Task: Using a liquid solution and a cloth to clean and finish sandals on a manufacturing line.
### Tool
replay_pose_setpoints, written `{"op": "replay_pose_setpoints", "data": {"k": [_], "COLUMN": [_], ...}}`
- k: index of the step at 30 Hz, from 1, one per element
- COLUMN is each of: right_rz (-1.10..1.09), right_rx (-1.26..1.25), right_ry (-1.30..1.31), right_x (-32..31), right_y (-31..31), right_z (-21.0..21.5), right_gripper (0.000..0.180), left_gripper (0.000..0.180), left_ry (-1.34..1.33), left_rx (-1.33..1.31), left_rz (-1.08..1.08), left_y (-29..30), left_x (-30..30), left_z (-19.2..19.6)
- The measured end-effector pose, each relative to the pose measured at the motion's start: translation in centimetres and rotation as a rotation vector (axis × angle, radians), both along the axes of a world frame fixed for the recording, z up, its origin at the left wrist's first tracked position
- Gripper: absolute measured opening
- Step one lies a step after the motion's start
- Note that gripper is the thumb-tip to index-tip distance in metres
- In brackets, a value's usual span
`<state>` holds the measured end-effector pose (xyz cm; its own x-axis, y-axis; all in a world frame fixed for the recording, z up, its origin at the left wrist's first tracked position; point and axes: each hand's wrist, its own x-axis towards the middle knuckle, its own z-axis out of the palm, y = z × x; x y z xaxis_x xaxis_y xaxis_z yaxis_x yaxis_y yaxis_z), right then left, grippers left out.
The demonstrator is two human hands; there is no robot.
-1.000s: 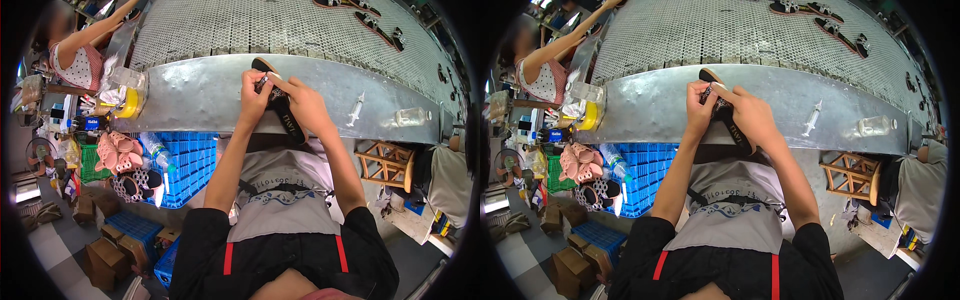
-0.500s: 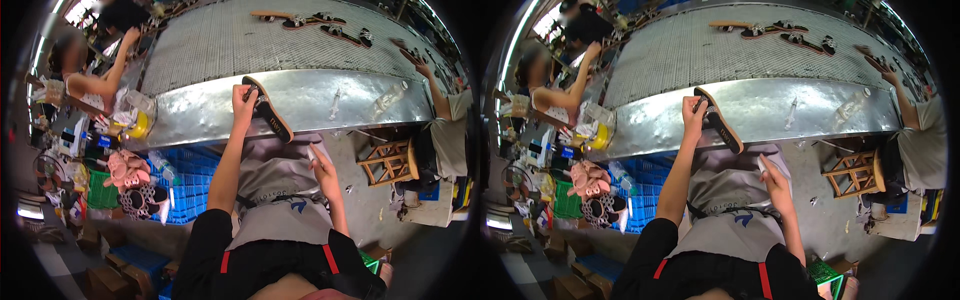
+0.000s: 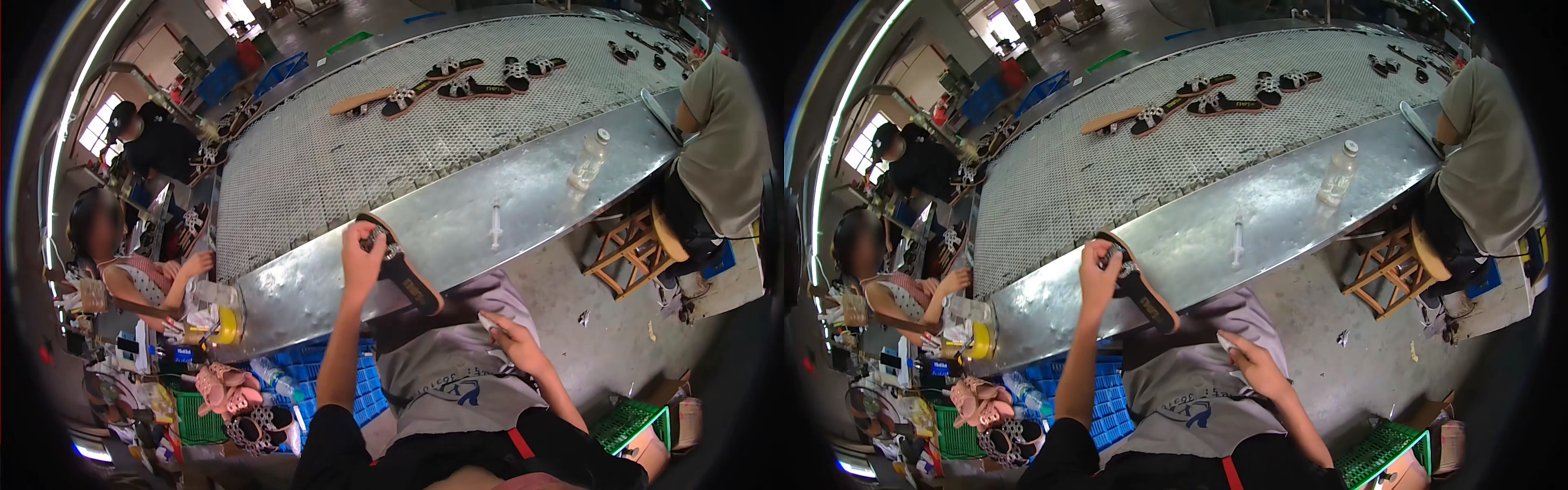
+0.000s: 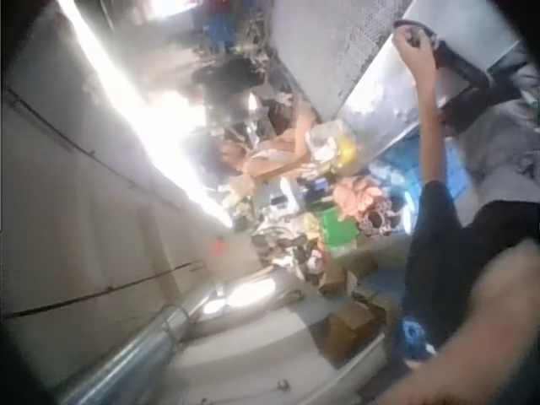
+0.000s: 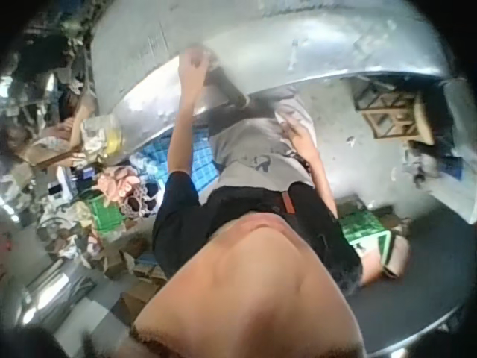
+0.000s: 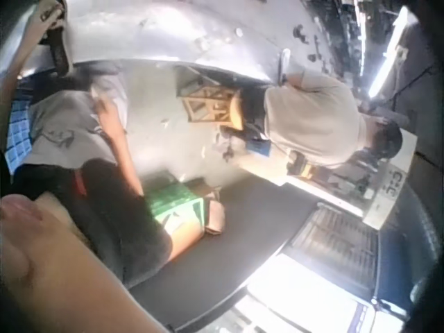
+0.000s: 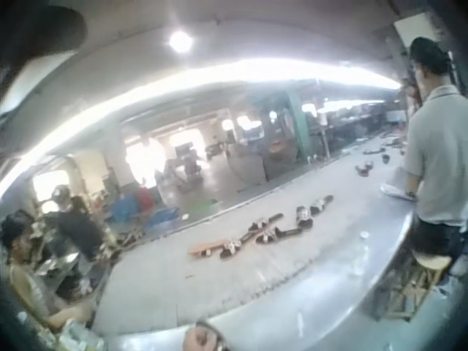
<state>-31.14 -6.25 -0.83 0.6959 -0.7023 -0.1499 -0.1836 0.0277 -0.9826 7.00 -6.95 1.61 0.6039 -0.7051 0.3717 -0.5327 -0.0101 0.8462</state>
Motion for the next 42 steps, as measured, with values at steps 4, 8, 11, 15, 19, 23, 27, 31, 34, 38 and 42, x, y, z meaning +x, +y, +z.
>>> {"op": "replay_pose_setpoints", "data": {"k": [4, 8, 11, 15, 19, 23, 27, 31, 34, 38, 42], "right_rz": [0.067, 0.119, 0.031, 0.005, 0.058, 0.119, 0.099, 0.144, 0.140, 0.141, 0.108], "right_rx": [0.117, 0.079, 0.166, 0.116, -0.251, -0.573, -0.137, 0.050, -0.036, -0.103, -0.088], "right_ry": [0.005, 0.071, -0.018, -0.162, -0.125, -0.054, -0.152, -0.085, -0.113, -0.105, -0.086], "right_x": [2.0, 3.3, 3.7, 4.6, 6.5, 10.3, 13.2, 14.1, 13.8, 13.3, 14.0], "right_y": [-1.0, -2.1, -1.9, -1.2, -1.6, -1.6, -2.1, -2.7, -2.5, -2.6, -2.3], "right_z": [0.3, 1.3, 1.1, 3.8, 4.5, 5.1, 5.4, 4.7, 4.4, 4.2, 5.5], "right_gripper": [0.043, 0.045, 0.045, 0.045, 0.051, 0.056, 0.035, 0.013, 0.012, 0.014, 0.016], "left_gripper": [0.027, 0.031, 0.027, 0.027, 0.022, 0.013, 0.016, 0.022, 0.024, 0.025, 0.025], "left_ry": [-0.264, -0.197, 0.031, 0.265, 0.521, 0.423, 0.402, 0.427, 0.462, 0.391, 0.306], "left_rx": [-0.100, -0.194, 0.113, 0.432, 0.378, 0.273, 0.124, 0.101, 0.091, 0.084, 0.118], "left_rz": [0.150, 0.380, -0.153, -0.498, -0.396, -0.195, -0.136, -0.139, -0.128, -0.170, -0.171], "left_y": [-6.6, -7.3, -4.3, 3.8, 8.0, 8.5, 8.7, 8.9, 9.1, 8.9, 8.7], "left_x": [11.2, 11.3, -0.7, -12.5, -14.4, -12.6, -10.8, -9.8, -9.8, -9.5, -9.8], "left_z": [5.7, 6.4, 6.2, 5.4, 2.0, 4.5, 4.9, 3.7, 3.1, 3.0, 3.1]}}
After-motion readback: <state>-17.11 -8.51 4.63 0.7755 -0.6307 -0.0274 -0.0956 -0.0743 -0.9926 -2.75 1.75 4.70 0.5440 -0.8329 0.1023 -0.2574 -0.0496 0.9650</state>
